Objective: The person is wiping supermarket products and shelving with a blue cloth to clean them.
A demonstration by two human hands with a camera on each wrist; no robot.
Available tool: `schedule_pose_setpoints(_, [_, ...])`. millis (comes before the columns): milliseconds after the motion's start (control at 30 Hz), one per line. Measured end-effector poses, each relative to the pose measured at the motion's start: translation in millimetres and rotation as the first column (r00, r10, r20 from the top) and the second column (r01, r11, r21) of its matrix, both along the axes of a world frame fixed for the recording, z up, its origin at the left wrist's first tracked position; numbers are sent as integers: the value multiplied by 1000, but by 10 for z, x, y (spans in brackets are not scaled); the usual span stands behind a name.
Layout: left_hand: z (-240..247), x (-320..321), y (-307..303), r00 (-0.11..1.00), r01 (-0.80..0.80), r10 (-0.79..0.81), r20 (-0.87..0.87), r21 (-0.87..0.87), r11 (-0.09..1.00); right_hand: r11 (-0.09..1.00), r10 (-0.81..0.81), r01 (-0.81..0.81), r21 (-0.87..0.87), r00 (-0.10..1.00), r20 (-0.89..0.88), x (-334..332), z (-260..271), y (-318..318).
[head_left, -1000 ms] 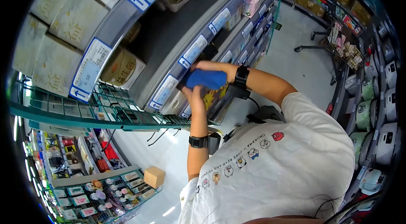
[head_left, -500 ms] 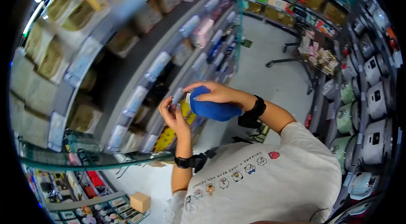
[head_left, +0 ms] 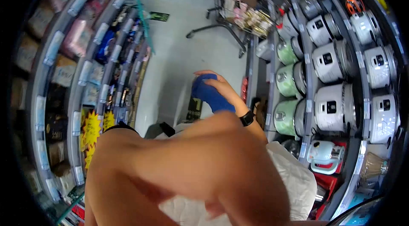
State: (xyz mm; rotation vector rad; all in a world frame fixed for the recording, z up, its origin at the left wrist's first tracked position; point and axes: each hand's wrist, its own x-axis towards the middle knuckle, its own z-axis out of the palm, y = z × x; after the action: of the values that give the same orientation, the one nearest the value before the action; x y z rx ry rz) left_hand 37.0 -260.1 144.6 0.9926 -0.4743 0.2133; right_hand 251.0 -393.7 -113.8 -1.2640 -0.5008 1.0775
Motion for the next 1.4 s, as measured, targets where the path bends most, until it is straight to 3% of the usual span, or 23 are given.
schedule_pose_setpoints(100, [-32, 336, -75, 991, 114, -117, -70, -47, 992, 985, -147, 135, -103, 982, -116, 107, -12, -351])
schedule_pose_setpoints(367, [-203, 1490, 156, 902, 425, -430, -40, -93, 900, 924, -366, 354, -147, 928, -66, 542, -84, -655])
schedule_pose_setpoints(433, [-294, 1850, 251, 864, 500, -504, -13, -98, 860, 910, -400, 382, -163, 912, -94, 705, -139, -613])
schedule_pose_setpoints(467, [-322, 2042, 327, 851, 523, -525, 10, -90, 847, 901, -403, 352, -255, 897, -185, 825, -95, -617])
schedule_pose_setpoints(533, [-372, 2391, 489, 827, 562, -560, 43, -59, 825, 887, -443, 432, -163, 896, -36, 1103, -289, -480])
schedule_pose_setpoints(667, [-382, 3064, 865, 774, 633, -628, 77, -74, 771, 850, -507, 471, -234, 853, -124, 1711, -28, -154])
schedule_pose_setpoints(700, [-368, 3212, 922, 755, 655, -650, 84, -64, 753, 874, -473, 454, -172, 876, -90, 1898, 124, -40])
schedule_pose_setpoints(733, [-378, 3397, 1002, 741, 670, -664, 99, -51, 740, 873, -479, 447, -196, 861, -168, 2062, 39, 10])
schedule_pose_setpoints(800, [-377, 3779, 1142, 705, 705, -697, 128, -20, 709, 866, -499, 492, -93, 864, -71, 2428, 4, 148])
schedule_pose_setpoints(933, [-402, 4567, 1238, 616, 778, -765, 185, 4, 628, 815, -574, 561, -143, 817, -64, 2922, 64, 122])
schedule_pose_setpoints(1000, [-382, 4948, 1138, 560, 817, -801, 210, 21, 577, 789, -606, 595, -152, 794, -38, 3114, 67, -6])
schedule_pose_setpoints(1100, [-423, 5524, 904, 508, 846, -833, 222, 56, 531, 684, -729, 716, -140, 663, -170, 3396, -21, -268])
schedule_pose_setpoints(1167, [-546, 5961, 670, 511, 839, -832, 216, 82, 537, 604, -792, 788, -120, 577, -201, 3659, -153, -494])
schedule_pose_setpoints(1233, [-821, 6458, 316, 563, 806, -810, 164, 106, 582, 566, -786, 820, -83, 507, -354, 3956, -170, -717])
schedule_pose_setpoints(1300, [-1189, 6988, -151, 632, 764, -772, 69, 111, 636, 558, -765, 825, -88, 470, -440, 4265, -134, -978])
schedule_pose_setpoints(1400, [-1680, 7659, -655, 748, 652, -588, -309, 172, 739, 574, -748, 811, -117, 460, -479, 4820, 17, -1305])
